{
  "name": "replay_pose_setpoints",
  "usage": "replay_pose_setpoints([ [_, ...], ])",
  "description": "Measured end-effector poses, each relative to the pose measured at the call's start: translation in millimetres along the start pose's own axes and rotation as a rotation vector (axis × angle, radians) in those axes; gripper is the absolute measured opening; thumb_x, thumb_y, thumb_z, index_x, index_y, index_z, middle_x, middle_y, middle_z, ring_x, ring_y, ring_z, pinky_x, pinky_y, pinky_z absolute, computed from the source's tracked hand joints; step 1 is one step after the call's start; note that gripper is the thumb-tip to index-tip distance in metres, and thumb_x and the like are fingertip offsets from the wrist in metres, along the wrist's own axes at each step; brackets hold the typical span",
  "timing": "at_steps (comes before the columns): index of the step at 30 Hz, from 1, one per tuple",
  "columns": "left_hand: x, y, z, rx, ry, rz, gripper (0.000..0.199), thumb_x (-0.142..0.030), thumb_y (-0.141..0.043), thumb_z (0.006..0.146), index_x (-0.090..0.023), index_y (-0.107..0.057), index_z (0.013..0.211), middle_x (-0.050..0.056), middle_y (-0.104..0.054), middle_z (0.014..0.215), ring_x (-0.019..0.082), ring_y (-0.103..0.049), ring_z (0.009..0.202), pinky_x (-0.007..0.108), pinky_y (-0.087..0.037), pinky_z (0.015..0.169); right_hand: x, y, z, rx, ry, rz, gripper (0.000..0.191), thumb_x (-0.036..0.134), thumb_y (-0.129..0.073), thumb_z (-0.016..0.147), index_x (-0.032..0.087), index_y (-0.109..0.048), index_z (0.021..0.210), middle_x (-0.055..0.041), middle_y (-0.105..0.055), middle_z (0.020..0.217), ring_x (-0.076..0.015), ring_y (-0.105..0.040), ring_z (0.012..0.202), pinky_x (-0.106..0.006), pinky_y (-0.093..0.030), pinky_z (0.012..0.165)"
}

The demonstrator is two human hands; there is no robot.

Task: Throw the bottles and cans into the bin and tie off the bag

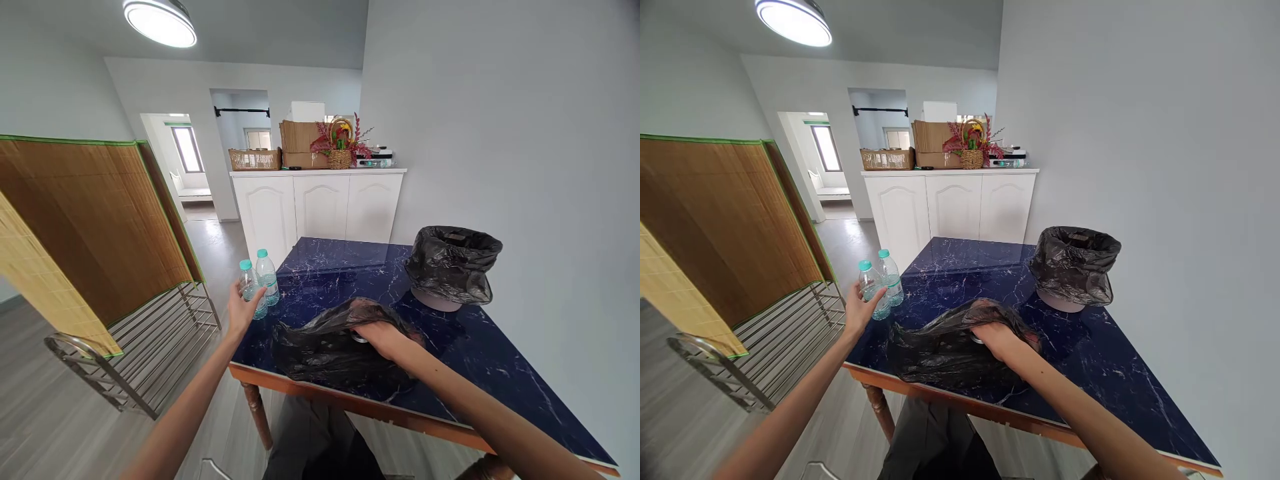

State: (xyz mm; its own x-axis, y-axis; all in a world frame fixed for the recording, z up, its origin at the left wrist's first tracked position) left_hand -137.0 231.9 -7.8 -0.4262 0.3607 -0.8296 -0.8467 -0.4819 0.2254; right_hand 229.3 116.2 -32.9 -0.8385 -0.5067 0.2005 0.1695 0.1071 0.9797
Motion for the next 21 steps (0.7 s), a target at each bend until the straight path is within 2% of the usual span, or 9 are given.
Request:
replay_pose_setpoints([
  [4,-4.5,-3.6,0.3,0.019,0.014,0.014,0.075,-0.056,-0.086,0.077,-0.020,-0.055,0.135,0.016,-0.070,0.135,0.033,-0.071,0.121,0.049,-0.054,0.106,10.0,17.6,-22.4,-0.034,0.020,0.066,0.064,0.002,-0.061,0.085,0.025,-0.066,0.145,-0.0111,-0.066,0.149,-0.0284,-0.065,0.135,-0.041,-0.046,0.117],
  [7,-11.8,-1.0,-3.6,0.012,0.016,0.023,0.087,-0.055,-0.088,0.074,-0.017,-0.050,0.142,0.018,-0.064,0.141,0.035,-0.065,0.129,0.051,-0.049,0.112,20.6,38.6,-43.2,-0.091,0.020,0.138,0.052,0.025,-0.069,0.094,0.027,-0.065,0.146,-0.0102,-0.070,0.145,-0.0311,-0.064,0.136,-0.042,-0.049,0.114],
  [9,-23.9,9.2,-12.7,-0.065,-0.008,0.049,0.094,-0.054,-0.088,0.073,-0.016,-0.044,0.146,0.021,-0.054,0.149,0.037,-0.054,0.140,0.053,-0.040,0.120,26.5,54.7,-54.8,-0.163,0.017,0.281,0.056,0.044,-0.071,0.095,0.024,-0.064,0.146,-0.0114,-0.071,0.141,-0.0336,-0.064,0.135,-0.045,-0.049,0.114],
  [11,-48.8,26.1,-31.2,-0.199,-0.091,0.076,0.086,-0.052,-0.084,0.078,-0.015,-0.043,0.145,0.021,-0.046,0.151,0.036,-0.046,0.144,0.053,-0.034,0.125,28.6,66.4,-62.9,-0.227,-0.005,0.473,0.062,0.056,-0.075,0.091,0.021,-0.067,0.141,-0.0125,-0.074,0.135,-0.0353,-0.067,0.128,-0.047,-0.050,0.111],
  [14,-105.0,45.1,-75.3,-0.284,-0.267,0.050,0.055,-0.047,-0.076,0.087,-0.020,-0.052,0.129,0.015,-0.052,0.136,0.032,-0.054,0.130,0.049,-0.041,0.118,28.2,70.8,-67.9,-0.250,-0.066,0.671,0.060,0.063,-0.077,0.087,0.018,-0.072,0.127,-0.0114,-0.077,0.125,-0.0328,-0.072,0.113,-0.044,-0.056,0.101],
  [16,-145.7,40.8,-106.5,-0.106,-0.371,-0.036,0.030,-0.043,-0.071,0.093,-0.023,-0.059,0.112,0.010,-0.059,0.119,0.029,-0.062,0.112,0.045,-0.050,0.107,29.8,70.7,-68.9,-0.244,-0.089,0.747,0.059,0.063,-0.078,0.087,0.019,-0.071,0.125,-0.0097,-0.077,0.123,-0.0299,-0.072,0.109,-0.040,-0.057,0.096],
  [18,-184.9,18.6,-141.8,0.258,-0.507,-0.023,0.018,-0.038,-0.070,0.095,-0.025,-0.066,0.106,0.009,-0.067,0.106,0.028,-0.066,0.102,0.044,-0.055,0.097,35.2,72.4,-69.8,-0.242,-0.075,0.788,0.055,0.061,-0.077,0.088,0.020,-0.070,0.124,-0.0078,-0.077,0.123,-0.0277,-0.072,0.108,-0.037,-0.057,0.093],
  [19,-200.2,7.8,-160.8,0.413,-0.585,0.024,0.020,-0.036,-0.073,0.093,-0.026,-0.069,0.111,0.009,-0.070,0.108,0.029,-0.068,0.102,0.044,-0.056,0.096,39.3,74.4,-70.5,-0.248,-0.058,0.794,0.053,0.059,-0.077,0.089,0.020,-0.070,0.124,-0.0068,-0.077,0.122,-0.0270,-0.072,0.107,-0.037,-0.056,0.094],
  [21,-217.4,-7.2,-189.4,0.581,-0.688,0.120,0.046,-0.039,-0.082,0.089,-0.029,-0.066,0.131,0.011,-0.073,0.123,0.032,-0.069,0.112,0.047,-0.056,0.100,48.7,79.3,-72.3,-0.276,-0.028,0.789,0.051,0.057,-0.079,0.089,0.022,-0.070,0.125,-0.0051,-0.077,0.121,-0.0263,-0.071,0.108,-0.037,-0.055,0.098],
])
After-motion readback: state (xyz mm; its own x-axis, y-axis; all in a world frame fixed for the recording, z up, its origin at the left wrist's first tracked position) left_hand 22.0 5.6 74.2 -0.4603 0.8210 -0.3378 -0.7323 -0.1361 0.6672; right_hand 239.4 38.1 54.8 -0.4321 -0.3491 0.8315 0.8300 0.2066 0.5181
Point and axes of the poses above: each hand's wrist, its own z-axis towards the middle knuckle, its own y-axis out of the back of the hand, x = y × z, the point moved 8 cm from there along z, towards the middle knuckle
